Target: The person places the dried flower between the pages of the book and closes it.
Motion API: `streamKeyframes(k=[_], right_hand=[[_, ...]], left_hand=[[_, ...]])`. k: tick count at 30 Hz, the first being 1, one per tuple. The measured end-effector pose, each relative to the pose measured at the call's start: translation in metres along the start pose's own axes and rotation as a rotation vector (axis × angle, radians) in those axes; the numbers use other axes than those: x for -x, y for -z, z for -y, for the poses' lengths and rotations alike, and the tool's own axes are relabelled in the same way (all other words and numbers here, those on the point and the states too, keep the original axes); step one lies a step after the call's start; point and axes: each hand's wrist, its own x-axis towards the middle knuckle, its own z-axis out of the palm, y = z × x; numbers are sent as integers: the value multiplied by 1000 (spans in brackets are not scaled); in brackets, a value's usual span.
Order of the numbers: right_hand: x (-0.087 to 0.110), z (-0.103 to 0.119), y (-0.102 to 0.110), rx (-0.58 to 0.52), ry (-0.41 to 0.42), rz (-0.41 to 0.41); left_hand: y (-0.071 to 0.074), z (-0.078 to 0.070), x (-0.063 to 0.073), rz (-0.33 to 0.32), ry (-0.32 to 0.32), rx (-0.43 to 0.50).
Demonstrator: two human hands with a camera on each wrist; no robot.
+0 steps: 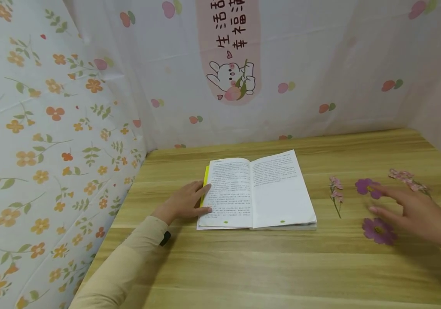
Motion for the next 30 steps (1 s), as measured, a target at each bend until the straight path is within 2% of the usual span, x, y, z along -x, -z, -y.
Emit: streamKeyframes(k=[4, 8, 11, 16, 23, 30], right_hand=[[9, 1, -4, -80, -66, -17], [18, 4, -6, -179, -207, 54], [25, 4, -7, -206, -302, 94], [36, 0, -12, -227, -391, 127], [45, -2, -21, -334, -453, 136], [48, -3, -25, -307, -423, 117]], left_hand=[[-1, 0, -1, -4, -10, -4], [1, -1, -1, 27, 13, 5], [2, -2, 0, 45, 29, 26], [1, -2, 0, 54, 30, 39], [-1, -2, 1, 47, 30, 31], [-1, -2, 0, 46, 22, 45]])
